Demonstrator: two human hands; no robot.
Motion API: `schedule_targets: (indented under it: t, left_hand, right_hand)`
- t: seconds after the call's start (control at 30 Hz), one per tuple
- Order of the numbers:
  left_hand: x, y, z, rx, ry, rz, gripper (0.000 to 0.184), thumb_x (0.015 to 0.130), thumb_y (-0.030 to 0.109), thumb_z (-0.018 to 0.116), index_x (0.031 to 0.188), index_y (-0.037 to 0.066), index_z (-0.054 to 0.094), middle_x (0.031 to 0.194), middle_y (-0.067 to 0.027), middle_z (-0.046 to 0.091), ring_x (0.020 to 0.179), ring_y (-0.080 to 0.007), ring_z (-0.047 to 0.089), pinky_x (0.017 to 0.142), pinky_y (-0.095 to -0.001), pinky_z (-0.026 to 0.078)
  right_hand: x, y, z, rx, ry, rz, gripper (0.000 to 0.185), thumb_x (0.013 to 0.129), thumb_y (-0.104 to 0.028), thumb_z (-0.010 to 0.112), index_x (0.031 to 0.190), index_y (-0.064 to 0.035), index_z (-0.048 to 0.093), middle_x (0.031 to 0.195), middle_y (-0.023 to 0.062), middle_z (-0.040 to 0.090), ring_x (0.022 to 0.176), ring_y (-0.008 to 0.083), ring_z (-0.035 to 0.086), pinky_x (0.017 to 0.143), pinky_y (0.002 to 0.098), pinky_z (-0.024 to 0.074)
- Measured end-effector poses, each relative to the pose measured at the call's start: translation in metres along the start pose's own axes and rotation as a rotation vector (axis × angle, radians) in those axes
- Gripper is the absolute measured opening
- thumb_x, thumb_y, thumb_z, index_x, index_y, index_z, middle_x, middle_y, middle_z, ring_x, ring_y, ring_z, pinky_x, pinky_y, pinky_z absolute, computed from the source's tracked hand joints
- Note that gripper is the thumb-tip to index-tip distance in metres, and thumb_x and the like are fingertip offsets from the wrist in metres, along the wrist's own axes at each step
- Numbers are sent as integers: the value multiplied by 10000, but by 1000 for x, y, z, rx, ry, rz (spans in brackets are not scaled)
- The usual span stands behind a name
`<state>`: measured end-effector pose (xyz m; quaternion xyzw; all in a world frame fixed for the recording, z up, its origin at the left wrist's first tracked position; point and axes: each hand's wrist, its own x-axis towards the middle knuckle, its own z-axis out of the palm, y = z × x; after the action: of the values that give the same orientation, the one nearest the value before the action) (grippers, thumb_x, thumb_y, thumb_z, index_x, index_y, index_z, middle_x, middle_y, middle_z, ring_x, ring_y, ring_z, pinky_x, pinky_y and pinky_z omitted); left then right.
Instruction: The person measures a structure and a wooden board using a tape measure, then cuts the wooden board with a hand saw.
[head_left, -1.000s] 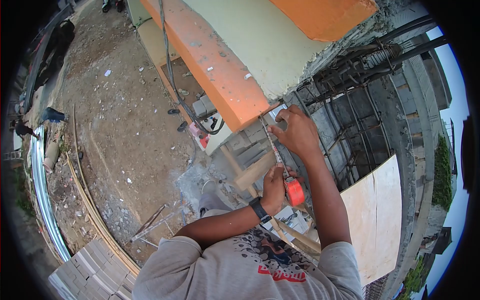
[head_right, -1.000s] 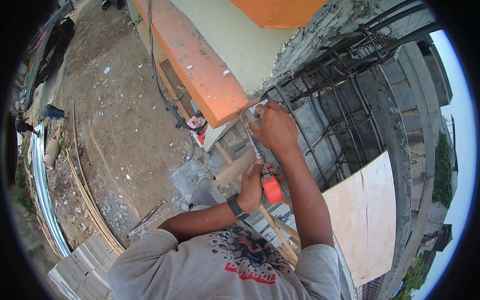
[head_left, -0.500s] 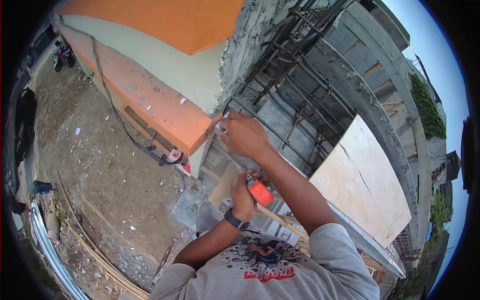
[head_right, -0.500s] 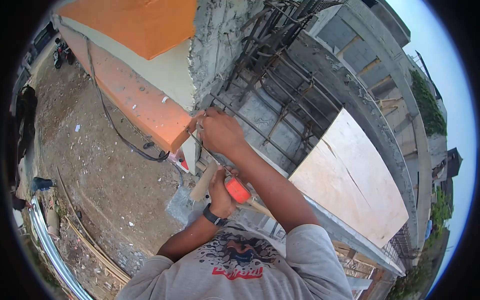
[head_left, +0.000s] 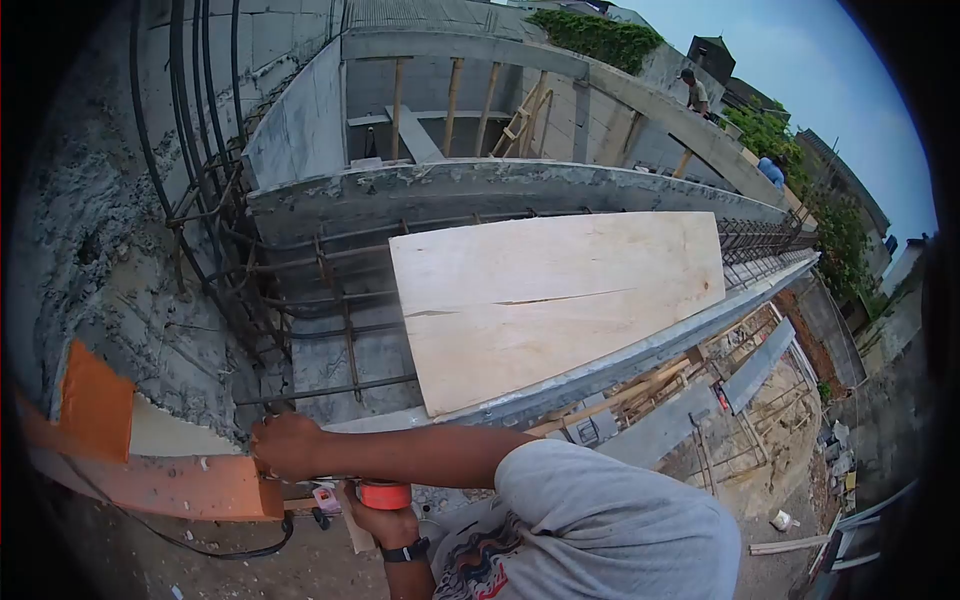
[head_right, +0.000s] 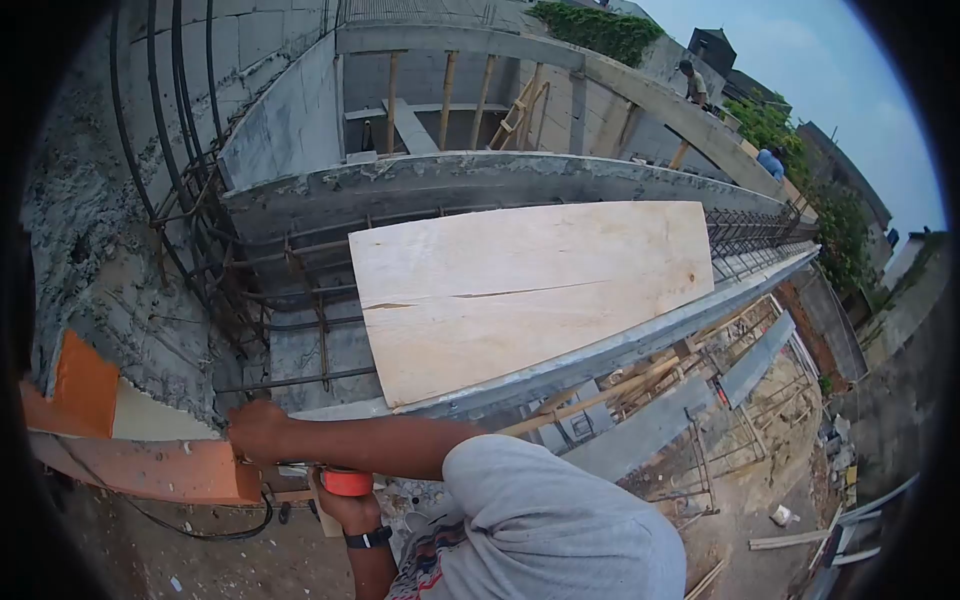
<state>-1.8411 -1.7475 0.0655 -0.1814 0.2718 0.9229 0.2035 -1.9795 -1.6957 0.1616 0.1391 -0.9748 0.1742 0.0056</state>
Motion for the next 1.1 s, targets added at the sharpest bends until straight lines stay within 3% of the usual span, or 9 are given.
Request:
schedule_targets:
  t: [0.4,0.47,0.6,0.67,0.83,1.1]
  left_hand:
    - [-3,-1,0,-17,10,-47,397,1094,403,437,1339,114,555,1283,-62,655,1160,-255,651,948,-433,550]
    - [-2,-5,4,-2,80,17,334,1097,354,454,1264,82,552,1187,-68,625,1093,-226,657,917,-397,553]
    - [-14,1,24,-87,44,60,277,1100,327,456,1101,72,564,1007,-74,635,918,-235,681,816,-430,591]
    - [-7,-6,11,-153,-66,14,256,1106,330,454,1086,91,546,1009,-38,615,981,-216,672,830,-410,585]
    - [-10,-5,25,-193,51,69,314,1116,344,469,1049,47,545,919,-99,639,813,-282,724,738,-434,635]
    - [-8,-6,24,-180,50,75,328,1126,338,455,1037,36,550,891,-103,637,815,-287,734,728,-399,626]
  right_hand:
    - [-3,0,-7,63,-4,-8,238,799,-248,769,971,-89,808,1163,194,674,1088,362,686,859,455,582]
    - [-7,1,-16,60,-23,-60,327,846,-261,743,1072,-25,757,1184,200,661,1088,355,685,871,457,585]
    - [-4,-5,-30,-15,-135,-29,324,938,-226,684,1212,-55,714,1251,174,649,1112,360,681,882,453,584]
    - [-3,-7,-28,-39,-85,14,287,941,-273,681,1158,-92,728,1158,165,652,1058,368,688,907,491,551]
    - [-2,-7,-27,-42,-78,1,269,901,-276,756,1112,-110,755,1118,150,655,1039,369,688,895,490,550]
    - [-4,-10,-30,-54,-81,-2,325,857,-321,804,1108,-118,760,1104,138,656,1003,365,695,866,480,551]
